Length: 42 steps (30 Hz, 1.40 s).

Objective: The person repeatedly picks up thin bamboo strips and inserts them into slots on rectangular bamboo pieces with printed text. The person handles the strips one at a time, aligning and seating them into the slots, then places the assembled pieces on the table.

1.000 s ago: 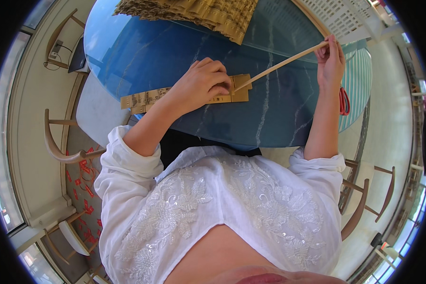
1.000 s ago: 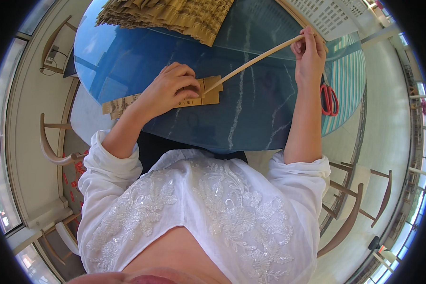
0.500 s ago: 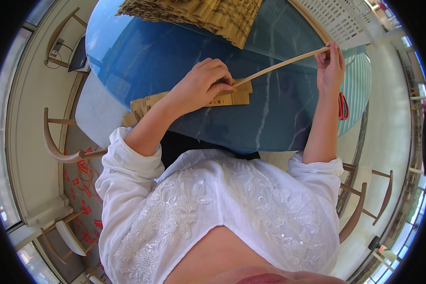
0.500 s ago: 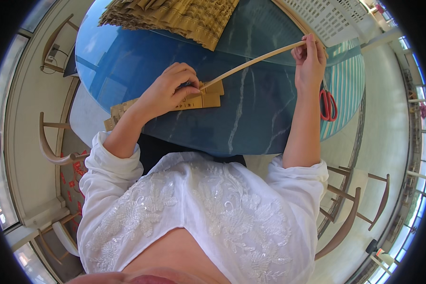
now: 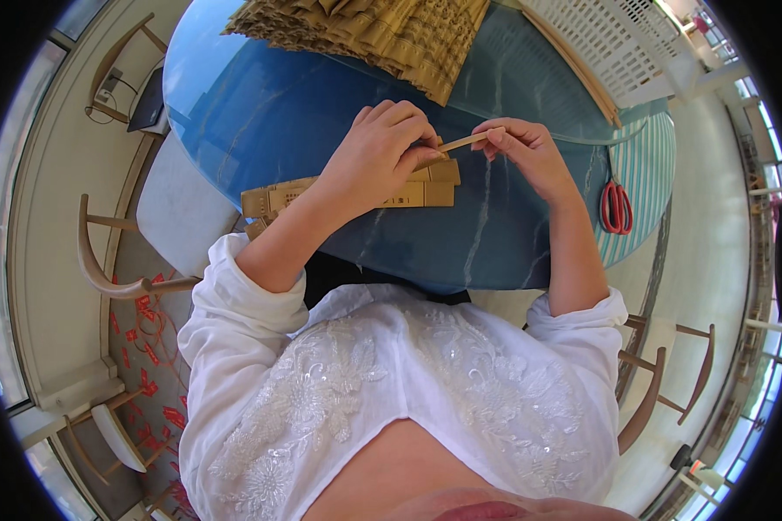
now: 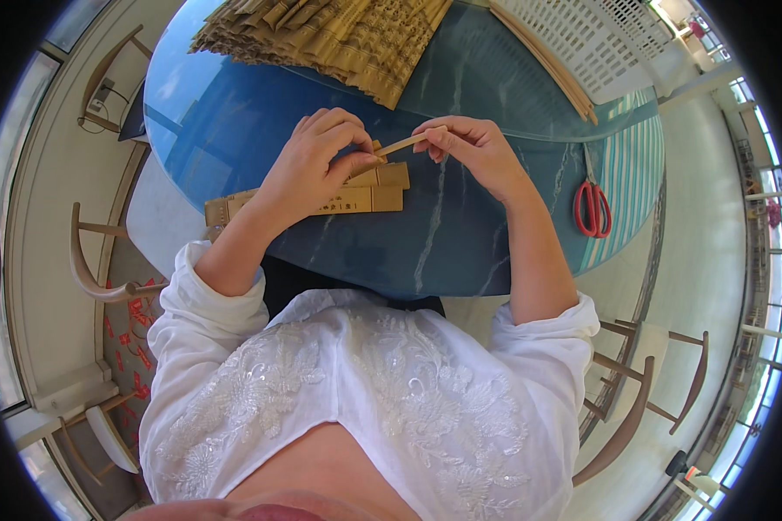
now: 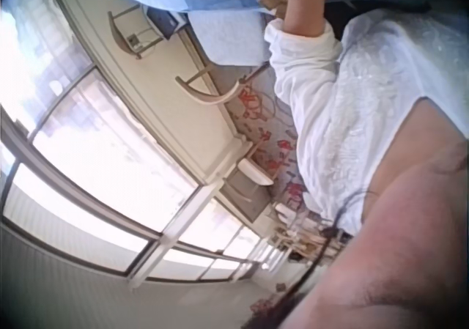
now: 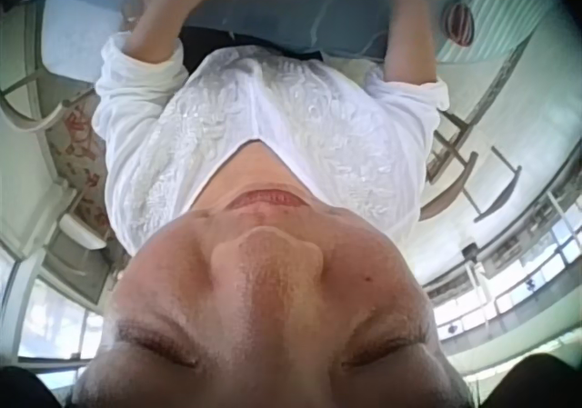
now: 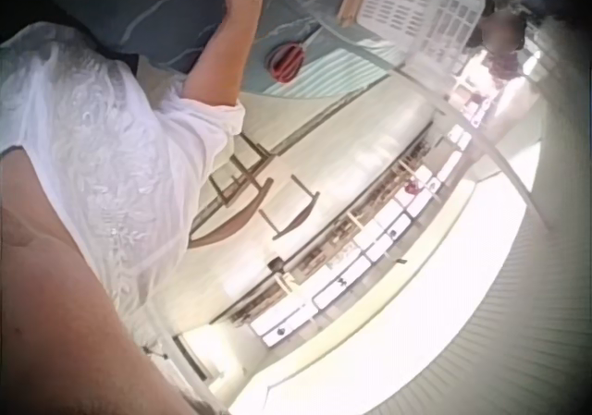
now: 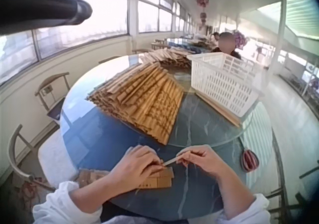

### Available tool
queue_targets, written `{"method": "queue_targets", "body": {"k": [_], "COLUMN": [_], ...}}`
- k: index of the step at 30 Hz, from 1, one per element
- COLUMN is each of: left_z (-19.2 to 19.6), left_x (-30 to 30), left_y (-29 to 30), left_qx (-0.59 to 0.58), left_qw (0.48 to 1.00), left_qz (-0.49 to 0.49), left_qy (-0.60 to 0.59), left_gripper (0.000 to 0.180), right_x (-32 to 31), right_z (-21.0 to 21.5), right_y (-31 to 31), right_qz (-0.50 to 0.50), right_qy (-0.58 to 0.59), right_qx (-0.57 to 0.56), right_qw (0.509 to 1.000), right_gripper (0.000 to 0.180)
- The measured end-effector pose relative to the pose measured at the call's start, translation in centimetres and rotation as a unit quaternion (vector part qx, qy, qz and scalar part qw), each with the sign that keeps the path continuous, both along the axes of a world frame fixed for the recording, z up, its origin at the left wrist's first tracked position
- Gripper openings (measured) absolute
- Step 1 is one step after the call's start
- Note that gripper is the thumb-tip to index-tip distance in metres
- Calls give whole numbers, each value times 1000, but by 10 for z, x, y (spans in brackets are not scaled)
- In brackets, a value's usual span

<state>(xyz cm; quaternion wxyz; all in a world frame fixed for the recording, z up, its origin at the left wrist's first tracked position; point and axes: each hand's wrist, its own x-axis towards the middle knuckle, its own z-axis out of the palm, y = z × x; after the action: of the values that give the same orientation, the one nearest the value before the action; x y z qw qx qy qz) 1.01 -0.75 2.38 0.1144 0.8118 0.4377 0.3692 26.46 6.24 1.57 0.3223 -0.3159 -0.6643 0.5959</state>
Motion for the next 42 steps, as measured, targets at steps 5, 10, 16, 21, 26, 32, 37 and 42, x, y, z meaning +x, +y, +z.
{"method": "queue_targets", "body": {"k": [5,10,16,21,26,32,37,42], "left_z": [1,-13,-12,-10,-6,-8,-13,-22], "left_x": [1,-9,-15,-16,-5,-7,-9,-15], "left_y": [-18,-27,-26,-23,-24,-19,-17,-14], "left_qx": [64,55,64,84,74,70,81,112], "left_qw": [990,986,983,985,991,992,991,986], "left_qz": [127,158,172,152,114,108,110,118], "left_qy": [-8,24,-12,-10,7,5,13,37], "left_gripper": [39,47,38,37,38,37,38,39], "right_x": [6,13,11,13,-1,-1,5,88], "right_z": [-2,-6,-4,-7,-9,-10,1,-19], "right_y": [5,11,11,13,3,0,5,58], "right_qz": [-48,-58,-80,-52,-1,-16,-160,-464], "right_qy": [97,168,212,180,72,44,-107,-387], "right_qx": [-52,-70,-69,-80,-21,157,413,473], "right_qw": [993,982,972,979,997,987,890,641], "right_gripper": [27,27,20,13,7,10,20,24]}}
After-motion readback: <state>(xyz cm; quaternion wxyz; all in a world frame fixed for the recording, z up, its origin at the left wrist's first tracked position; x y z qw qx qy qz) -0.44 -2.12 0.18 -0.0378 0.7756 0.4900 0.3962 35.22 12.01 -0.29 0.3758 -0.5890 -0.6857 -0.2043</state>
